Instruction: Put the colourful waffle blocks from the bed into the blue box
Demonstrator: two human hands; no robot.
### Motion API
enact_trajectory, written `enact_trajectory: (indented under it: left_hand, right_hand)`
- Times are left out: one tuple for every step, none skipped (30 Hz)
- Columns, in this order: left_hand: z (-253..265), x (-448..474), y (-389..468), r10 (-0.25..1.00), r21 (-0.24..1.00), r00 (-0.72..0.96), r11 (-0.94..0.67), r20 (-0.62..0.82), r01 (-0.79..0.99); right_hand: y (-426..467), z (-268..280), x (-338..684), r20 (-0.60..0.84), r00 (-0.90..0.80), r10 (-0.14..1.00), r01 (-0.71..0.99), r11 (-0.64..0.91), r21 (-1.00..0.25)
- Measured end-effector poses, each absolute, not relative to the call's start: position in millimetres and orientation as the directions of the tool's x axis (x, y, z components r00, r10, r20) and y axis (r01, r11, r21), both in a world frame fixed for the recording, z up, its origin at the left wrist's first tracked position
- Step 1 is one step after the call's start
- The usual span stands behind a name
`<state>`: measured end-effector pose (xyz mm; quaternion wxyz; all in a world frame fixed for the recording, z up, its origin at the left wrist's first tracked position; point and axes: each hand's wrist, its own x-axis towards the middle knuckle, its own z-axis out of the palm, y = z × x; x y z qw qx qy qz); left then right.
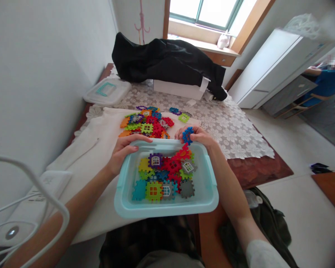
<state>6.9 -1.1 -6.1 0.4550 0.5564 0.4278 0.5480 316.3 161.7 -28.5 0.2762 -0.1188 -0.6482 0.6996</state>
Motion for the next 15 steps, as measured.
enact_trajectory:
  left_hand:
    - [-6.3,6.6,-1.1,0.975,0.975,0.032,-0.221,0.221,-0.02]
    - [-6.4,6.4,-1.2,0.975,0.975,0.028,-0.22,0.221,-0.019]
    - [-6.3,6.5,-1.2,0.976,0.976,0.024,-0.218,0.218,-0.018]
    - [-6.1,6.6,-1.3,0.976,0.976,0.021,-0.216,0.216,-0.016]
    - [-5.9,6.8,-1.4,0.976,0.977,0.019,-0.215,0.215,-0.013]
    - [-5.6,7.1,-1.4,0.976,0.977,0.019,-0.215,0.215,-0.009]
    - [-5.4,7.3,-1.3,0.976,0.976,0.02,-0.216,0.216,-0.006]
    - [-5.2,7.5,-1.3,0.976,0.976,0.023,-0.217,0.217,-0.003]
    - [-5.0,7.7,-1.2,0.975,0.976,0.025,-0.219,0.219,-0.001]
    - [-4.8,7.8,-1.2,0.975,0.975,0.027,-0.221,0.221,0.0]
    - [-4.7,7.9,-1.3,0.974,0.975,0.027,-0.224,0.224,0.002]
    - [-4.6,8.0,-1.3,0.974,0.974,0.028,-0.227,0.227,0.004]
    - [-4.6,8.0,-1.4,0.973,0.973,0.028,-0.23,0.23,0.008]
    - [-4.7,7.9,-1.5,0.972,0.972,0.03,-0.234,0.233,0.011]
    - [-4.9,7.9,-1.6,0.971,0.971,0.029,-0.237,0.237,0.013]
  right_hand:
    - [160.7,-27.7,314.6,0.215,-0.81,0.545,-0.25,0.01,-0.968]
    - [159.0,-25.9,313.2,0.222,-0.799,0.559,-0.258,0.015,-0.966]
    - [156.7,-23.5,312.2,0.216,-0.794,0.568,-0.254,0.012,-0.967]
    - [154.2,-20.5,311.7,0.204,-0.796,0.571,-0.243,0.008,-0.97]
    - [151.6,-17.6,311.4,0.195,-0.806,0.559,-0.229,0.008,-0.973]
    - [149.1,-15.1,311.3,0.19,-0.823,0.535,-0.219,0.011,-0.976]
    - [147.0,-13.5,310.9,0.181,-0.847,0.501,-0.206,0.006,-0.979]
    - [145.5,-13.4,309.8,0.161,-0.871,0.463,-0.19,-0.015,-0.982]
    - [144.8,-15.0,307.7,0.128,-0.891,0.435,-0.169,-0.055,-0.984]
    - [145.2,-18.6,304.5,0.093,-0.899,0.429,-0.151,-0.103,-0.983]
    - [146.8,-24.1,300.2,0.072,-0.885,0.461,-0.152,-0.14,-0.978]
    - [149.6,-31.1,294.9,0.072,-0.839,0.539,-0.178,-0.147,-0.973]
    - [153.5,-39.1,289.4,0.092,-0.756,0.649,-0.213,-0.111,-0.971]
    - [158.1,-47.4,284.0,0.137,-0.618,0.774,-0.247,-0.025,-0.969]
    - [163.0,-55.3,279.4,0.187,-0.473,0.861,-0.227,0.086,-0.97]
